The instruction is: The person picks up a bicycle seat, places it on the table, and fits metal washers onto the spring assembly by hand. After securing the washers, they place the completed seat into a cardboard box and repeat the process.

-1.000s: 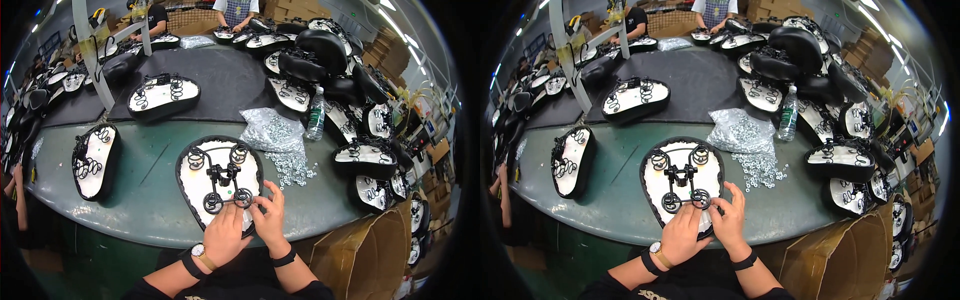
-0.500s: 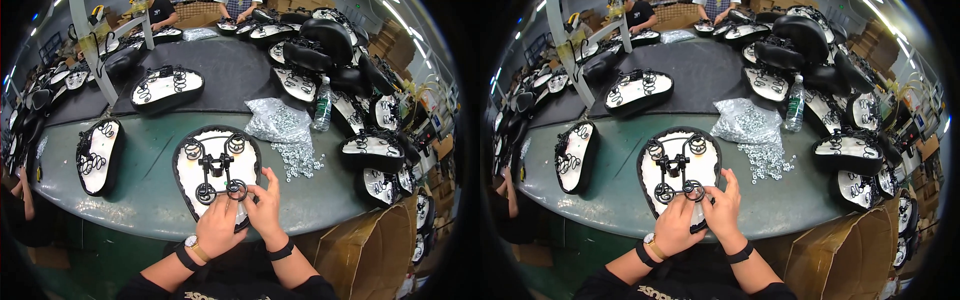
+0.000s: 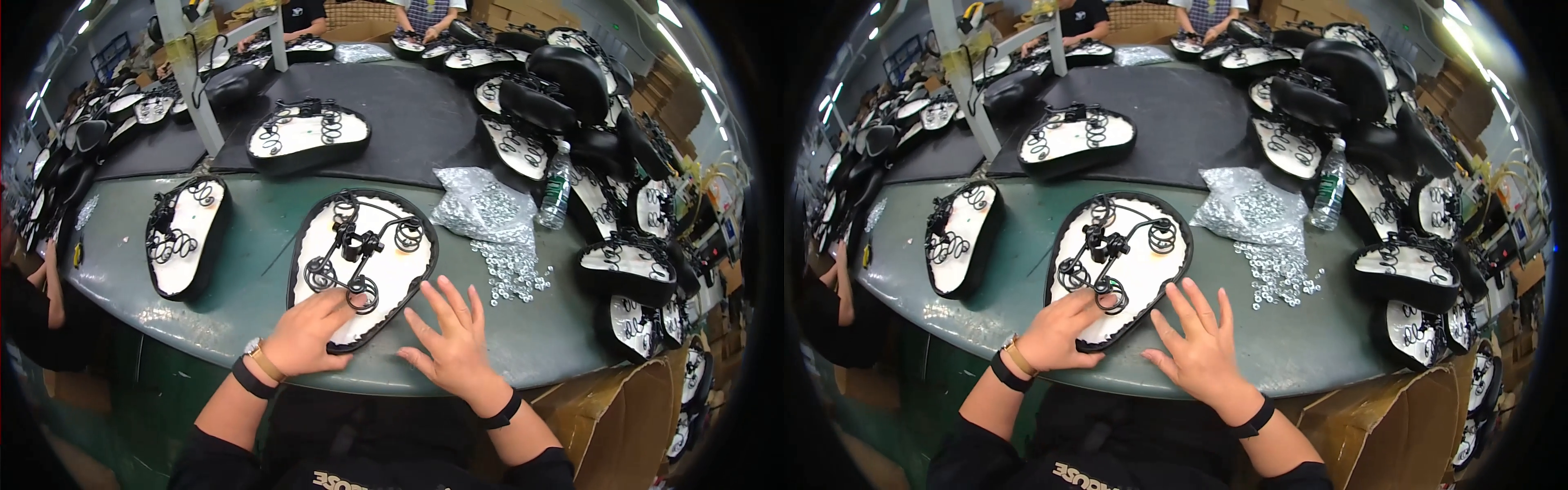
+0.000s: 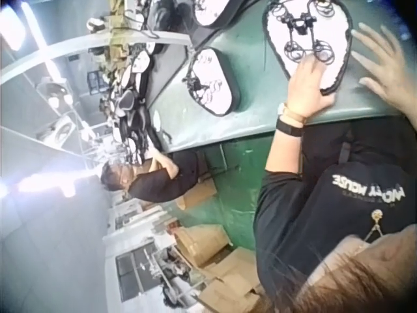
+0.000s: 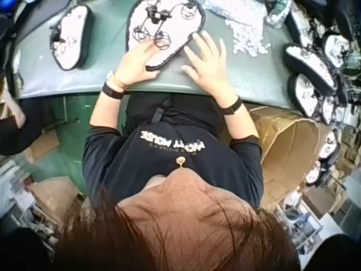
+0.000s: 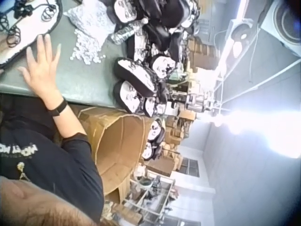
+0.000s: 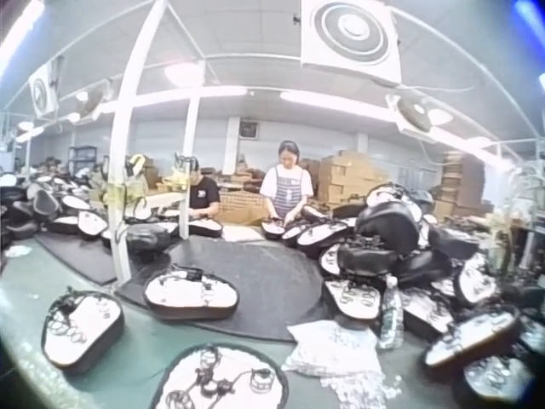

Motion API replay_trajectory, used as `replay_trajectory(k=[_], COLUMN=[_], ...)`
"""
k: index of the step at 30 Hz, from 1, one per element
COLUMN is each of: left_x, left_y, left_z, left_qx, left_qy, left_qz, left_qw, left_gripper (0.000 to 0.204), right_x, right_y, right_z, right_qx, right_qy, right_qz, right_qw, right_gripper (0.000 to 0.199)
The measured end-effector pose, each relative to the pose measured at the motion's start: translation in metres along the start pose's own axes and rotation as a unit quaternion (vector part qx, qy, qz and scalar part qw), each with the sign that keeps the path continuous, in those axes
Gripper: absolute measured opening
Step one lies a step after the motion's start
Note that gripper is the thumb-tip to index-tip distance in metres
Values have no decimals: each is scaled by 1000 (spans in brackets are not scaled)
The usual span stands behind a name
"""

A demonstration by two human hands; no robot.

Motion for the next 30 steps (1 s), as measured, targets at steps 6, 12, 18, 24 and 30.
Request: replay_trajectory(k=[6, 12, 18, 24, 30], left_x=[3, -14, -9, 1, -6], left_y=[5, 16, 13, 8, 8], left_z=[4, 12, 13, 12, 10], left_qx=[17, -98, -125, -144, -120], left_qy=[-44, -147, -147, -162, -146], left_qz=[-24, -40, -58, -25, -63], left_qw=[999, 983, 980, 976, 980], left_gripper=[76, 78, 71, 65, 65], right_x=[12, 13, 9, 5, 4], right_y=[33, 49, 52, 43, 52], right_z=[-38, -50, -46, -53, -51], right_qx=[33, 51, 41, 23, 75], right_qy=[-102, -109, -154, -96, -121], right_qz=[-6, -44, -114, -128, -144], right_qw=[994, 992, 981, 987, 979], right_gripper=[68, 59, 49, 49, 45])
Point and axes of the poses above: each hand's wrist, its own z-axis away from the middle knuckle, its own y-axis out of the palm, x = y × z, the point moved 10 cm from there along -z, towards the middle knuckle, and after that the axes turned 3 degrees about -z, right-handed, at the moved point
